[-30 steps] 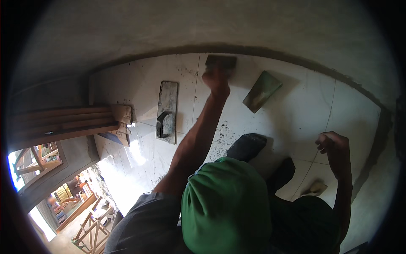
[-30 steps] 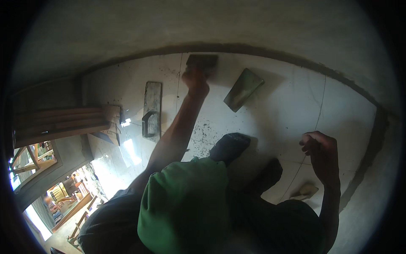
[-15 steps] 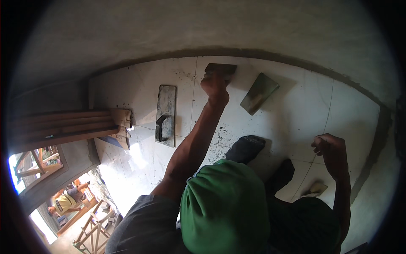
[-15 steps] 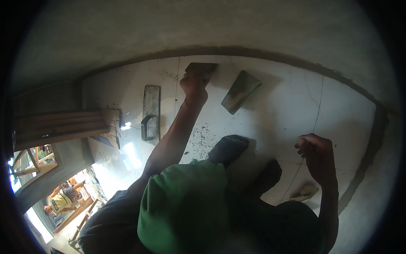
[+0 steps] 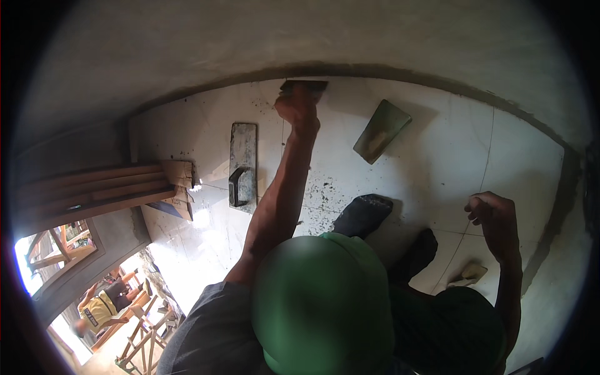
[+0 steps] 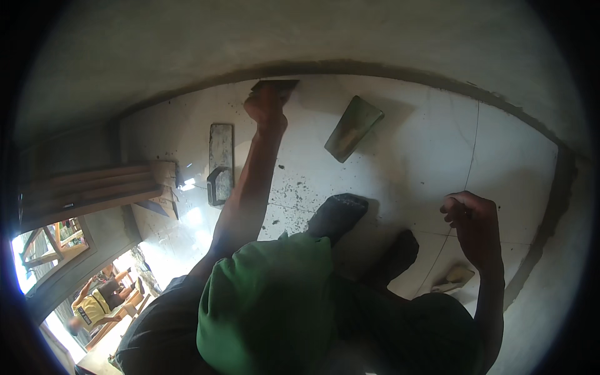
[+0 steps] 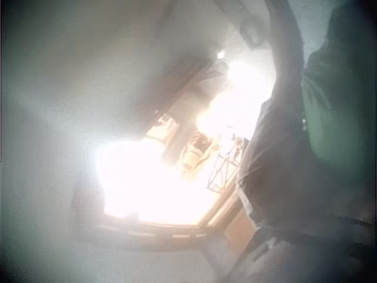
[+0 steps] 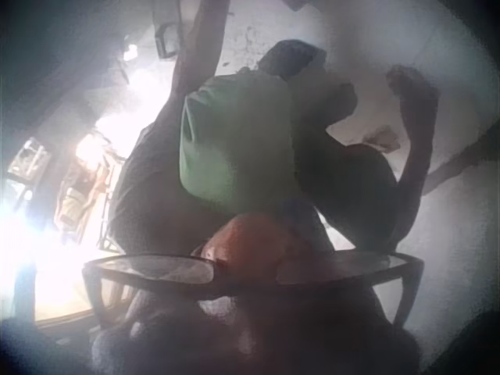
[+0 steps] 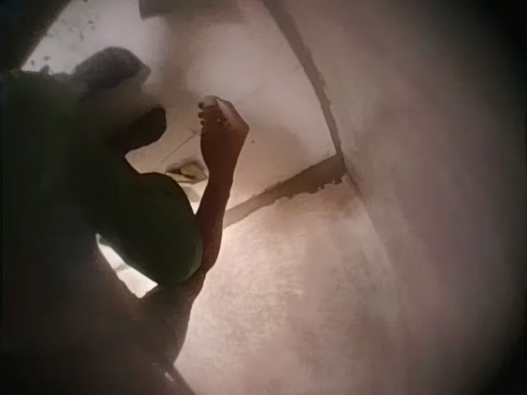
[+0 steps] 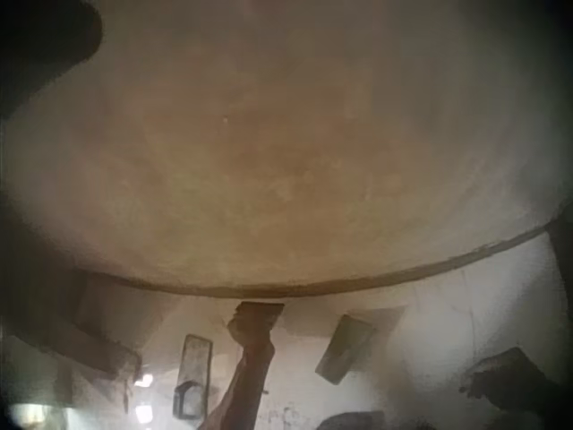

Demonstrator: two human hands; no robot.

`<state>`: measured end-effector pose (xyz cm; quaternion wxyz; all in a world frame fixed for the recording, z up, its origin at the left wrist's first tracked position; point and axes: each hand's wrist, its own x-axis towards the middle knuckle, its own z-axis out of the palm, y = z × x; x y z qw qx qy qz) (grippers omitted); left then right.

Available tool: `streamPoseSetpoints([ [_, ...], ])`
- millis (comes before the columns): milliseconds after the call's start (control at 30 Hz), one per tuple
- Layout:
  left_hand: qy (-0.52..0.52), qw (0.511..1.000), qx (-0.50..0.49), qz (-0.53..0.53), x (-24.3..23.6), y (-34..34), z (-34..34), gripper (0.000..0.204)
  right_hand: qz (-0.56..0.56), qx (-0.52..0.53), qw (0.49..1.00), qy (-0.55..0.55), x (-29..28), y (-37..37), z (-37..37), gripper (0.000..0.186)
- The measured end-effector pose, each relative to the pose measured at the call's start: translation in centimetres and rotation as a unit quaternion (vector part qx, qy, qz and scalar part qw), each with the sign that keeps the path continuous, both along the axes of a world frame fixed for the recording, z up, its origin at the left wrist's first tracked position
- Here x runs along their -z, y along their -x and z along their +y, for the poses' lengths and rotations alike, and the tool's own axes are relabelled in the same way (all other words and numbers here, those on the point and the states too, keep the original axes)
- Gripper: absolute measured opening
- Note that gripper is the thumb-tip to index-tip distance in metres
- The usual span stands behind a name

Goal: The person applies plaster along the corner where a tiled floor meets a wall using a small metal spatula and a flat trowel, periodically taking fresh plaster from a bucket on the floor.

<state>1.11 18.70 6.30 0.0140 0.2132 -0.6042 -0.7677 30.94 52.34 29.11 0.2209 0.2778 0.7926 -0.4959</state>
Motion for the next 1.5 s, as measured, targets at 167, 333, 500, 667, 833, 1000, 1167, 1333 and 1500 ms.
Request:
streamPoseSetpoints([
  [167,0.055,0.998,-0.022,0.027,0.4,1.2,-2.0,0.031,-0.004,-0.008,1.000,0.007,0.3,0.5,-0.1,0.030],
  [333,0.055,0.993,0.004,0.100,-0.7,0.7,-5.0,0.022,-0.006,-0.006,1.000,0.010,-0.1,0.8,-0.3,0.032],
  [500,0.293,0.937,0.083,0.173,0.7,1.6,-9.0,0.025,-0.001,-0.010,1.000,0.007,0.3,0.6,0.2,0.032],
  [667,0.163,0.983,0.085,0.026,-1.7,4.6,-13.9,0.012,0.000,-0.004,1.000,0.008,0.6,0.9,-0.5,0.028],
  [833,0.197,0.974,0.074,-0.084,0.5,5.2,-13.7,0.014,0.002,0.006,1.000,0.007,-0.6,0.9,0.0,0.025],
  [1000,0.210,0.976,-0.002,-0.058,2.8,8.1,-15.7,0.010,-0.021,-0.003,1.000,-0.011,0.0,0.9,-0.3,0.027],
  [1167,0.495,0.858,0.132,-0.046,1.6,3.8,-17.5,0.013,0.009,0.007,1.000,0.004,-0.3,1.0,-0.2,0.032],
  [1333,0.283,0.959,-0.007,-0.027,0.5,5.2,-17.0,0.014,0.000,-0.016,1.000,-0.002,0.5,0.9,-0.2,0.032],
  [1500,0.183,0.982,0.021,-0.049,0.3,-2.7,-15.9,0.018,0.003,0.010,1.000,-0.009,-0.3,0.4,0.6,0.031],
])
